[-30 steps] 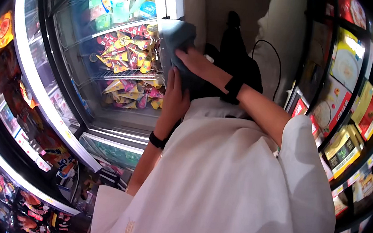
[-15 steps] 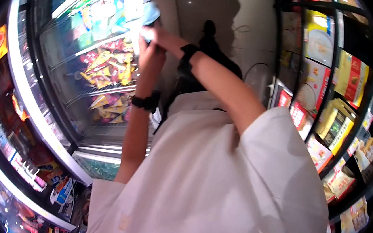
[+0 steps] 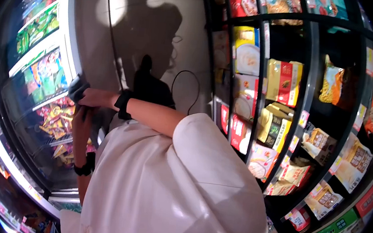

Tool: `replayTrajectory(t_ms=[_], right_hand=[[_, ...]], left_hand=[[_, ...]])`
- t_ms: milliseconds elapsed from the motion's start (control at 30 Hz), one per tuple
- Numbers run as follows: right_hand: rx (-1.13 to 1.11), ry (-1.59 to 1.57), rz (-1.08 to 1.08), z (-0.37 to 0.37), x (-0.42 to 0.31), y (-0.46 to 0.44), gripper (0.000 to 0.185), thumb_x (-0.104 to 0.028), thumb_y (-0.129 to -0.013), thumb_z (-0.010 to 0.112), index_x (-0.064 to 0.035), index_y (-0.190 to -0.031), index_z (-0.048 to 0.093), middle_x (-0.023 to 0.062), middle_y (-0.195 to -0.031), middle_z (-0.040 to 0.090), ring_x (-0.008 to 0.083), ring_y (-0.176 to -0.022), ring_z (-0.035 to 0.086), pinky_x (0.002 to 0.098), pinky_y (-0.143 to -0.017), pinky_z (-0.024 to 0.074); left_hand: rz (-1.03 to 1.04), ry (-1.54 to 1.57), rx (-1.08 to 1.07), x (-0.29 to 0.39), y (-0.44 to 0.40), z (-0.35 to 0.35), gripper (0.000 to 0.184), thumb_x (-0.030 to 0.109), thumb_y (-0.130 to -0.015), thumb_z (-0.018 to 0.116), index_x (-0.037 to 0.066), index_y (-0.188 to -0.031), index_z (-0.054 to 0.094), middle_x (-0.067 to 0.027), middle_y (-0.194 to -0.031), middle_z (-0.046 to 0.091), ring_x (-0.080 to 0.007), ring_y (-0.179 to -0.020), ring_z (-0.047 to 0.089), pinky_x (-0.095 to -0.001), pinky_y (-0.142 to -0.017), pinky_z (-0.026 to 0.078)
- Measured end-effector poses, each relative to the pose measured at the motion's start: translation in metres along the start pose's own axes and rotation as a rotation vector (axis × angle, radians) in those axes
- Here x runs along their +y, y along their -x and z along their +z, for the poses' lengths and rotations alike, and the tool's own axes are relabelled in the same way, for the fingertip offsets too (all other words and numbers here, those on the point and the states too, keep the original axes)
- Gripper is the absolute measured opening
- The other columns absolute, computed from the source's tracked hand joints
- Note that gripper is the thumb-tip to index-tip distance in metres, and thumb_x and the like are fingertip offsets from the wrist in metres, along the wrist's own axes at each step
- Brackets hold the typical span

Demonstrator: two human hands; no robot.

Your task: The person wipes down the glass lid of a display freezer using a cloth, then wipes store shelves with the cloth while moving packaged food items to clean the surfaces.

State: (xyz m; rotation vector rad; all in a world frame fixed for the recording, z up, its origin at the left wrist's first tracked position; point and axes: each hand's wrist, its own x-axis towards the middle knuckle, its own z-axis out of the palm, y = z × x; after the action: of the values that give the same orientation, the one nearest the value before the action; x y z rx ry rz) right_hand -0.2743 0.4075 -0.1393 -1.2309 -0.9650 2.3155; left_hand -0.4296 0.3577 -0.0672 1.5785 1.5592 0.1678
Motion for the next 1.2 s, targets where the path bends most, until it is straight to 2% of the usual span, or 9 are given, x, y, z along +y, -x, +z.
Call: replayTrajectory(t_ms=[67, 200, 333, 600, 667, 867, 1000, 1067, 1200], right_hand=[[0.002, 0.014, -0.143, -0.028, -0.033, 0.001, 0.039, -0.038, -0.096, 0.065, 0.0007, -0.103, 0.068, 0.0087, -0.086, 0.070, 0.0163, -0.072, 0.069, 0.0331, -0.063, 0.0550], [0.105, 0.057, -0.482, -0.097, -0.086, 0.002, 0.036, -0.033, -0.095, 0.066, 0.0025, -0.097, 0.068, 0.0122, -0.077, 0.069, 0.0176, -0.063, 0.061, 0.0361, -0.062, 0.0496], [0.294, 0.365, -0.468, -0.161, -0.172, 0.074, 0.034, -0.031, -0.096, 0.066, 0.0024, -0.090, 0.066, 0.0102, -0.071, 0.063, 0.0159, -0.066, 0.059, 0.0369, -0.063, 0.0470], [0.704, 0.342, -0.621, -0.241, -0.237, 0.182, 0.031, -0.024, -0.096, 0.069, 0.0056, -0.089, 0.061, 0.0164, -0.072, 0.066, 0.0124, -0.068, 0.062, 0.0347, -0.061, 0.0487], [0.698, 0.167, -0.595, -0.259, -0.247, 0.198, 0.027, -0.021, -0.099, 0.068, 0.0041, -0.096, 0.058, 0.0070, -0.081, 0.067, 0.0061, -0.077, 0.056, 0.0297, -0.066, 0.0478], [1.083, -0.030, -0.857, -0.336, -0.272, 0.213, 0.011, -0.003, -0.099, 0.066, 0.0013, -0.099, 0.056, -0.0012, -0.090, 0.059, 0.0035, -0.087, 0.055, 0.0234, -0.075, 0.0481], [1.488, -0.025, -0.911, -0.396, -0.318, 0.234, 0.009, -0.004, -0.099, 0.065, 0.0015, -0.102, 0.060, -0.0007, -0.082, 0.060, 0.0024, -0.076, 0.055, 0.0223, -0.066, 0.0469], [1.682, -0.149, -0.972, -0.421, -0.342, 0.249, 0.009, -0.004, -0.099, 0.066, -0.0015, -0.098, 0.058, -0.0072, -0.076, 0.047, -0.0002, -0.071, 0.044, 0.0188, -0.059, 0.0350], [2.164, -0.065, -0.945, -0.452, -0.380, 0.287, 0.005, -0.002, -0.098, 0.064, -0.0028, -0.100, 0.059, -0.0054, -0.082, 0.056, 0.0006, -0.073, 0.048, 0.0185, -0.063, 0.0384]], left_hand=[[0.052, 0.052, 0.072, 0.028, -0.026, -0.014, 0.031, 0.013, -0.100, 0.056, -0.003, -0.124, 0.064, -0.0220, -0.120, 0.066, -0.0369, -0.112, 0.063, -0.0416, -0.097, 0.047], [0.230, 0.261, 0.156, 0.065, -0.093, -0.018, 0.027, 0.004, -0.099, 0.055, -0.004, -0.122, 0.068, -0.0199, -0.126, 0.066, -0.0297, -0.120, 0.059, -0.0377, -0.107, 0.042], [0.411, 0.402, 0.167, 0.155, -0.136, -0.024, 0.029, 0.003, -0.101, 0.050, -0.003, -0.124, 0.068, -0.0195, -0.141, 0.060, -0.0280, -0.126, 0.057, -0.0377, -0.109, 0.040], [0.489, 0.568, -0.247, 0.278, -0.210, -0.028, 0.047, 0.002, -0.092, 0.050, -0.004, -0.138, 0.059, -0.0240, -0.150, 0.052, -0.0309, -0.140, 0.049, -0.0381, -0.118, 0.030], [0.400, 0.632, -0.290, 0.327, -0.222, -0.027, 0.052, 0.001, -0.088, 0.051, -0.003, -0.140, 0.058, -0.0235, -0.152, 0.050, -0.0300, -0.141, 0.048, -0.0375, -0.118, 0.031], [0.760, 0.332, -0.403, 0.440, -0.307, -0.012, 0.070, -0.017, -0.078, 0.046, 0.000, -0.146, 0.052, -0.0272, -0.153, 0.046, -0.0363, -0.141, 0.048, -0.0324, -0.110, 0.038], [0.909, 0.249, -0.576, 0.526, -0.387, -0.010, 0.075, -0.012, -0.080, 0.051, 0.002, -0.153, 0.042, -0.0297, -0.158, 0.037, -0.0415, -0.144, 0.043, -0.0374, -0.115, 0.035], [0.998, 0.302, -0.604, 0.572, -0.428, -0.009, 0.073, -0.008, -0.082, 0.053, -0.003, -0.153, 0.038, -0.0306, -0.159, 0.033, -0.0432, -0.149, 0.034, -0.0410, -0.120, 0.029], [1.495, -0.004, -0.552, 0.675, -0.467, 0.000, 0.068, -0.004, -0.080, 0.059, -0.006, -0.146, 0.045, -0.0263, -0.156, 0.039, -0.0425, -0.147, 0.037, -0.0490, -0.121, 0.029]])
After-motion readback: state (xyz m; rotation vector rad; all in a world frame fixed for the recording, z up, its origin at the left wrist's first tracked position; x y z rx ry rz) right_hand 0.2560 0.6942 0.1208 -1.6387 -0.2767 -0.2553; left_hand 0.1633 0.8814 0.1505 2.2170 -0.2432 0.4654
